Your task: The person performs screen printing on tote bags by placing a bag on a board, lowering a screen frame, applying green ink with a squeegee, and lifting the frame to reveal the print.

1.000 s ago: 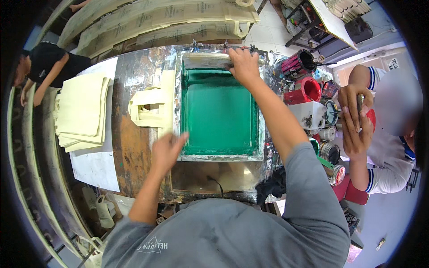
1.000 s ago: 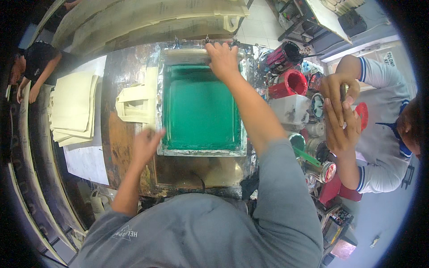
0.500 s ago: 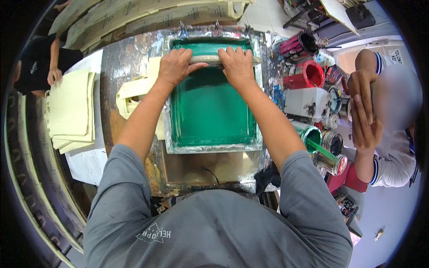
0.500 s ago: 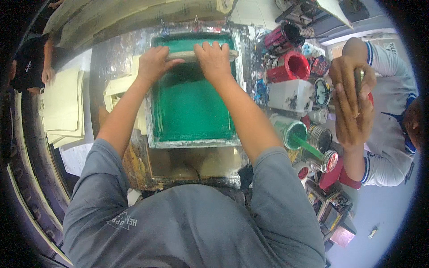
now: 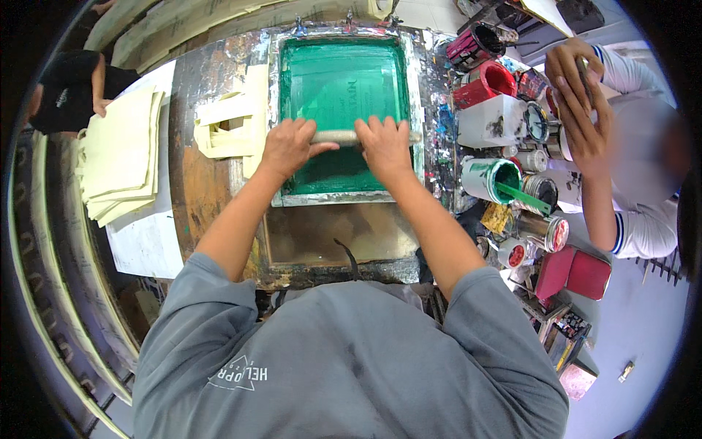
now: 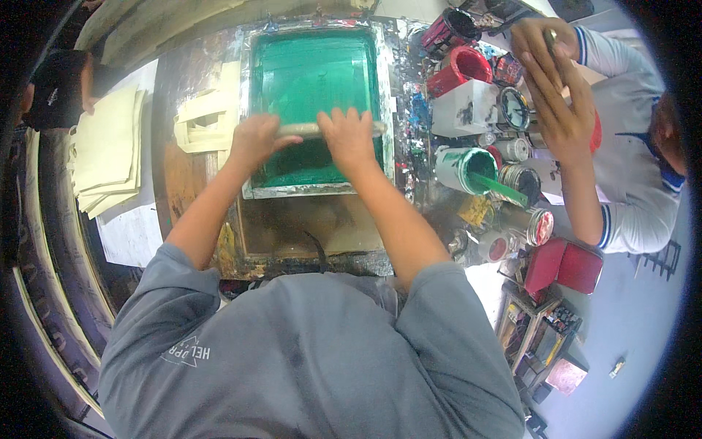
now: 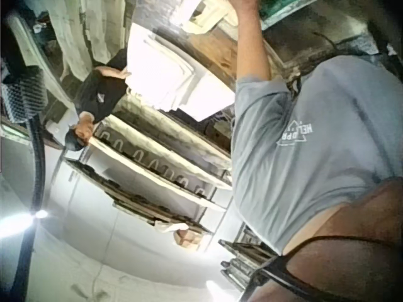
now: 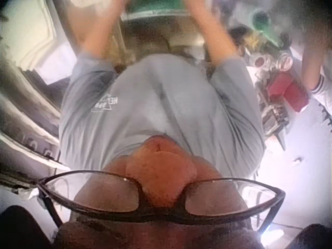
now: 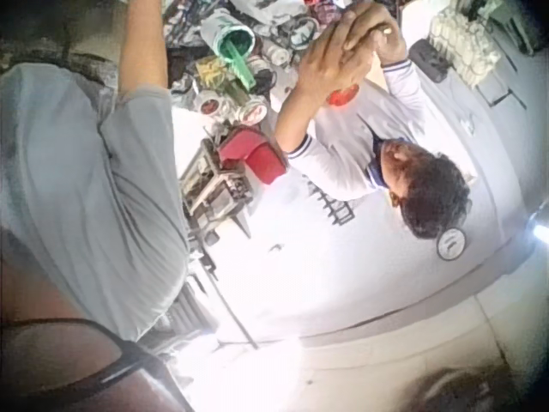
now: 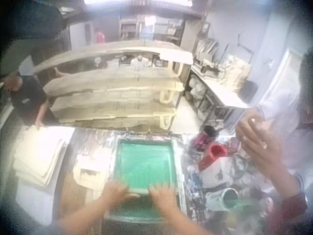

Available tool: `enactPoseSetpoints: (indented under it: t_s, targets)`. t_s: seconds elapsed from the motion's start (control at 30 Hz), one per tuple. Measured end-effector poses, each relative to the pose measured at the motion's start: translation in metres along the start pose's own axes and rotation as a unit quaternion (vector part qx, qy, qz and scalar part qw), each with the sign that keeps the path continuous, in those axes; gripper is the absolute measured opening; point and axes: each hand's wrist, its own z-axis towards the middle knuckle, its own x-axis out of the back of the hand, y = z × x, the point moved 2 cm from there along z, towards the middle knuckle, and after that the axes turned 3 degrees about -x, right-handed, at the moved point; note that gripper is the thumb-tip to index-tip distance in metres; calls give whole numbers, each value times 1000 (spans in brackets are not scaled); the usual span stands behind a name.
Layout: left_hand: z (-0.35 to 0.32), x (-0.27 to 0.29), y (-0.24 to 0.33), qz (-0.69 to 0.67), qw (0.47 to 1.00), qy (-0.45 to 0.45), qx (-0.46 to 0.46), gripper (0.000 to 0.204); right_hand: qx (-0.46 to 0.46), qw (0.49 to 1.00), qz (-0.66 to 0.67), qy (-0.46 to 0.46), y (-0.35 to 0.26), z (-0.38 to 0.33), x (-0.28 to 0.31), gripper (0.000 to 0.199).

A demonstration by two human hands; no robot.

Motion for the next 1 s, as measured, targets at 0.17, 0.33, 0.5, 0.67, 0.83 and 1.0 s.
enactPoseSetpoints:
  t_s: [0.17,0.33,0.5,0.67,0.83,1.0]
  targets:
    - [-28,18,28,-44,998,-38,15,59,-17,999,27,-20,-15,-43,13,48]
    - [-35,42,37,-95,993,-16,61,69,-7,1000,16,-4,-15,-51,16,50]
    - [-162,38,43,24,969,12,245,95,-24,998,34,38,-43,-119,10,39]
    - [-182,23,26,-27,970,-13,239,93,-30,996,80,2,-41,-107,36,49]
    - [-161,52,28,-184,937,113,275,86,-28,995,78,55,-40,-84,96,53]
    - [-62,142,40,-343,846,201,355,75,-19,975,5,221,-16,-13,165,52]
